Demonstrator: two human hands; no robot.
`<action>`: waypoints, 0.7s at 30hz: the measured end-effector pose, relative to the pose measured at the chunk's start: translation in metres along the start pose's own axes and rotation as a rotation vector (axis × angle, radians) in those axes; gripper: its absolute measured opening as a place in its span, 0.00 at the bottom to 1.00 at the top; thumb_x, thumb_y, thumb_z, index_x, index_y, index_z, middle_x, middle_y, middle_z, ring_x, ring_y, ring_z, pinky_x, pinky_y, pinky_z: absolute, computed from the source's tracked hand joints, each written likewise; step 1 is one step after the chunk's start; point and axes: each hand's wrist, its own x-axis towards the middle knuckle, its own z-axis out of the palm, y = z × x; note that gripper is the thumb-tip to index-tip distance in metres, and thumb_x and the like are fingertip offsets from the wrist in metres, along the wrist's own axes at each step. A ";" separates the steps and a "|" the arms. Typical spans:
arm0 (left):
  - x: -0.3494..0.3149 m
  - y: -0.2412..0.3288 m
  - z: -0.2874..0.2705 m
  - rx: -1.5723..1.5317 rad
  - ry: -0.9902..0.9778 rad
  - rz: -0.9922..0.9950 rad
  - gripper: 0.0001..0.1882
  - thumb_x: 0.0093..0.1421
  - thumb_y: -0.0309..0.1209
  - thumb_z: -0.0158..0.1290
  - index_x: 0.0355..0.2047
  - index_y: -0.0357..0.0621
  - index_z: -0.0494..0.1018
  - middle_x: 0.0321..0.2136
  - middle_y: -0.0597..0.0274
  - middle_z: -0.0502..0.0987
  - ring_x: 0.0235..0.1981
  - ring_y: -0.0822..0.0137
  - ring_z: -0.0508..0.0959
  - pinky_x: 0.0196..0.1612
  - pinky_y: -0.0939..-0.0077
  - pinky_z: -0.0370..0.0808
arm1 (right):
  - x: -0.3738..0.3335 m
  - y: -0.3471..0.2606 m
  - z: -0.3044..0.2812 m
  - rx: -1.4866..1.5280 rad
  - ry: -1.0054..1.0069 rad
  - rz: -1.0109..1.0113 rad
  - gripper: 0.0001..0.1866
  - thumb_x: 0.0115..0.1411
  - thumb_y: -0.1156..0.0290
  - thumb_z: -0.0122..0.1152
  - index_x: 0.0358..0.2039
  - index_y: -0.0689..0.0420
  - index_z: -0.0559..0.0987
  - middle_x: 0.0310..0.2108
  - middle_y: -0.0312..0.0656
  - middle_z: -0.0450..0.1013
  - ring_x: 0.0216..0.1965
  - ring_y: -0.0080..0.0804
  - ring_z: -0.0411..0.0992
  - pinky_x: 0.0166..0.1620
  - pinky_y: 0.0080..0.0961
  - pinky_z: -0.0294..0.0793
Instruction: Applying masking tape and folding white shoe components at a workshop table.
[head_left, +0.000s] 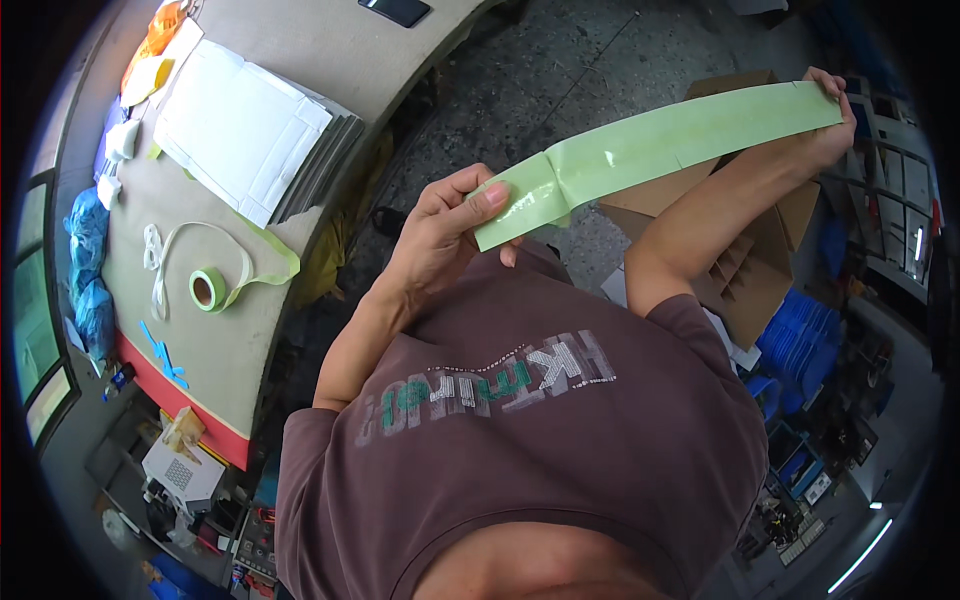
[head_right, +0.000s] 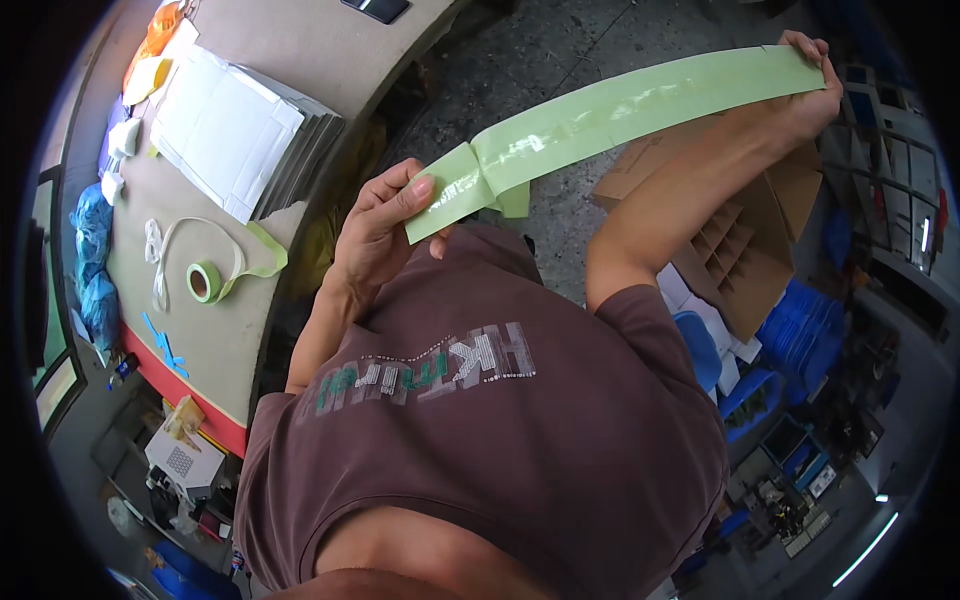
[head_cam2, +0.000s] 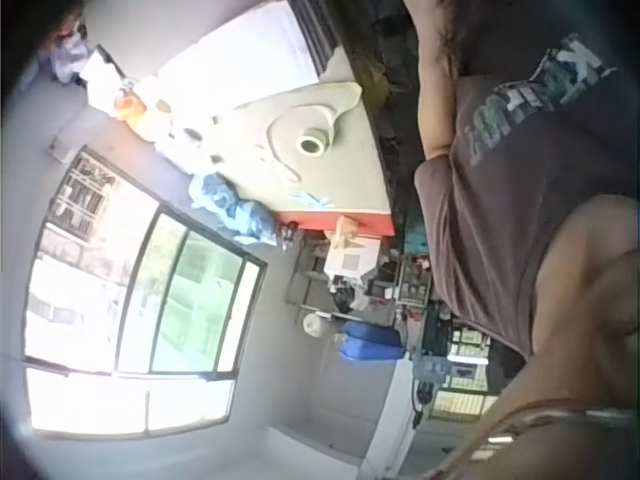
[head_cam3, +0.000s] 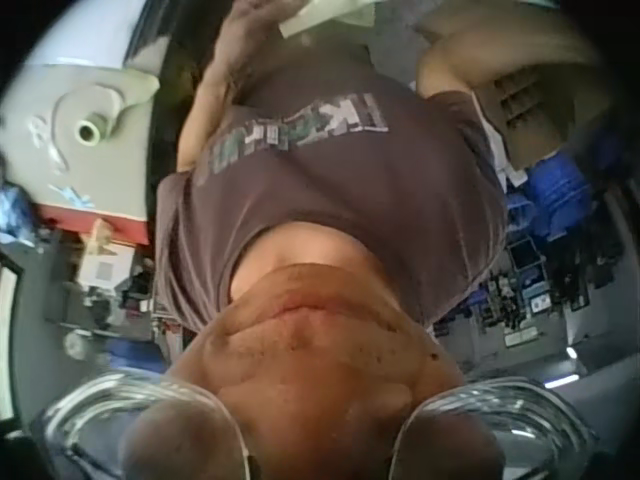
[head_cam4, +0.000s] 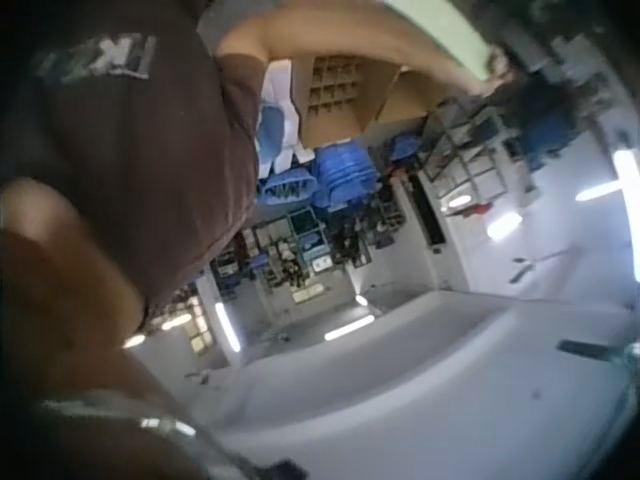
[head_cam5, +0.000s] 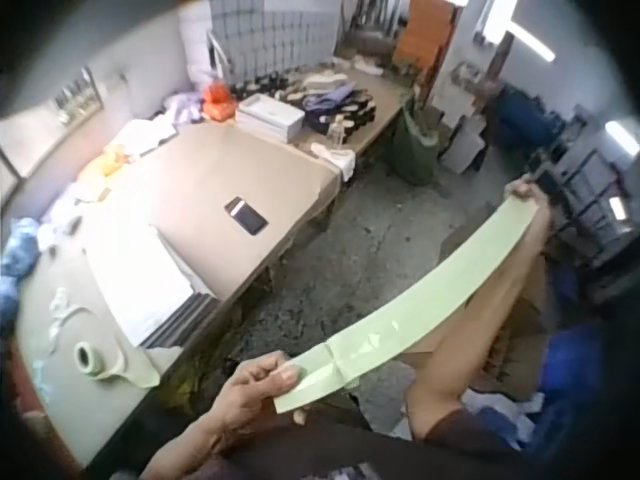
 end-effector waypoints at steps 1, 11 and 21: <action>-0.004 -0.003 0.004 0.026 0.040 0.017 0.08 0.69 0.30 0.50 0.33 0.38 0.72 0.26 0.54 0.76 0.21 0.69 0.76 0.27 0.80 0.77 | -0.007 -0.002 0.006 -0.016 0.002 0.005 0.15 0.59 0.75 0.42 0.44 0.71 0.67 0.40 0.52 0.66 0.36 0.38 0.67 0.42 0.29 0.69; -0.057 -0.004 -0.027 0.010 0.186 0.151 0.08 0.68 0.28 0.50 0.30 0.40 0.69 0.26 0.57 0.75 0.18 0.66 0.76 0.26 0.76 0.80 | 0.041 -0.048 -0.040 -0.212 -0.038 0.033 0.14 0.61 0.73 0.42 0.43 0.69 0.67 0.38 0.49 0.66 0.35 0.36 0.67 0.44 0.29 0.68; -0.142 -0.069 -0.242 -0.295 0.393 0.476 0.09 0.69 0.30 0.47 0.40 0.35 0.73 0.40 0.48 0.76 0.37 0.57 0.80 0.33 0.70 0.82 | 0.202 -0.097 -0.134 -0.311 -0.182 0.114 0.13 0.63 0.71 0.42 0.42 0.67 0.67 0.35 0.47 0.66 0.35 0.34 0.66 0.45 0.29 0.67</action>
